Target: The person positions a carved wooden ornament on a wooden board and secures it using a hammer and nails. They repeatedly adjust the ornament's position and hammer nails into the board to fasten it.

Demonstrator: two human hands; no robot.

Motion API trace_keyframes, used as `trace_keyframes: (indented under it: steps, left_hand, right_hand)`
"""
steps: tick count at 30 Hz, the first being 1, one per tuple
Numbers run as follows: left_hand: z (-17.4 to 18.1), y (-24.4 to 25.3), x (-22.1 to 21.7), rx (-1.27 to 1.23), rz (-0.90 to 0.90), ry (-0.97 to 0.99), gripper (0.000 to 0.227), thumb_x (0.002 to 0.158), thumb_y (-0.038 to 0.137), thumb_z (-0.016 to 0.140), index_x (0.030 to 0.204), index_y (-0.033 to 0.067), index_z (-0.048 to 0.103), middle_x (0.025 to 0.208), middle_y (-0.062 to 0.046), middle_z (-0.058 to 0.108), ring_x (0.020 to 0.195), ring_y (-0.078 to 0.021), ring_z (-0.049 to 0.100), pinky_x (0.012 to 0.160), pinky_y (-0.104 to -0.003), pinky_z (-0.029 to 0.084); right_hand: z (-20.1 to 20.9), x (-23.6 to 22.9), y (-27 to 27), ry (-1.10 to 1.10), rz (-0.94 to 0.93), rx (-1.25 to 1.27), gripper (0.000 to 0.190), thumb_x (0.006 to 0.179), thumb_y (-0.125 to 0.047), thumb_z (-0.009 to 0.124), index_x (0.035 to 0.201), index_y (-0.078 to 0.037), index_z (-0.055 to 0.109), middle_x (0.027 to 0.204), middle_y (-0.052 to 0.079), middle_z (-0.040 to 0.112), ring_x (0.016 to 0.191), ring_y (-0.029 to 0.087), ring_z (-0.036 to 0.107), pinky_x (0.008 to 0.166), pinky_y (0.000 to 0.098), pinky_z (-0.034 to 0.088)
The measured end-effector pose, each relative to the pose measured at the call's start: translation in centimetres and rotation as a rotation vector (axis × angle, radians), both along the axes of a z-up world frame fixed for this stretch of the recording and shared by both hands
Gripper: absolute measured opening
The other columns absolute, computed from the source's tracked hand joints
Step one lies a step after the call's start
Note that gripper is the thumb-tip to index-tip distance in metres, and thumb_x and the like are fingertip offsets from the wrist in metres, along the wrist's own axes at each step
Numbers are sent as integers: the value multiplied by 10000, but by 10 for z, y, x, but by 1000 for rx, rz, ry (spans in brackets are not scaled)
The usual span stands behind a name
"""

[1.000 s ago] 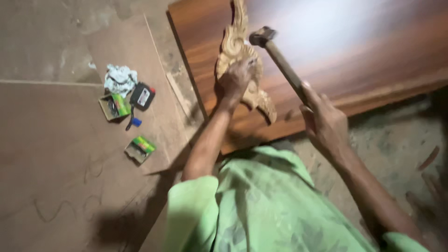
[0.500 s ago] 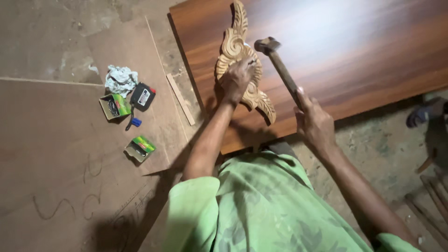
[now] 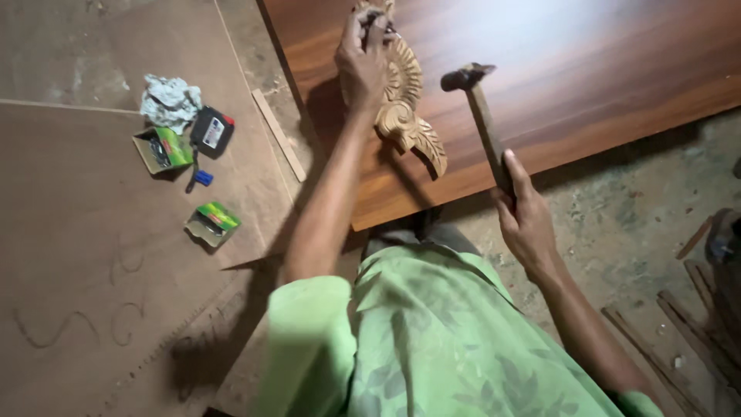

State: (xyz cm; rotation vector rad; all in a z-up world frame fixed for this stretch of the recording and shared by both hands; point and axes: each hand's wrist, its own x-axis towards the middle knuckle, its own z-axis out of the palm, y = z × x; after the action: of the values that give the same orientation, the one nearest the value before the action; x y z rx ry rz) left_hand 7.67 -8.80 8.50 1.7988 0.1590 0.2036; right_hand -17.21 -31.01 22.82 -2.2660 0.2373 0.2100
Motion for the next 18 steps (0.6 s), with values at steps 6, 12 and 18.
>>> trace_keyframes:
  steps: [6,12,18]
  left_hand:
    - [14,-14,-133,-20,-268,-10,130,1053,167,645,1101,50,677,1020,-102,717,909,-151,740,783,-311,653]
    - [4,-36,-187,161,-319,-78,179,987,105,690,1157,51,709,1054,-118,758,972,-271,754,836,-351,588]
    - [1,-38,-194,341,-335,-170,183,960,116,690,1135,70,716,1078,-109,758,979,-278,754,838,-358,599]
  right_hand:
    - [-1,-58,-26,57,-115,113,643,1038,-68,593,1624,-155,343,896,62,544,698,147,507,625,322,458]
    - [-17,-91,-46,80,-100,154,658,1034,-60,598,1629,-152,331,851,53,564,677,127,526,610,304,468]
    - [-21,-109,-56,-15,-33,159,665,1023,-37,596,1622,-158,336,855,55,601,659,127,552,600,307,485]
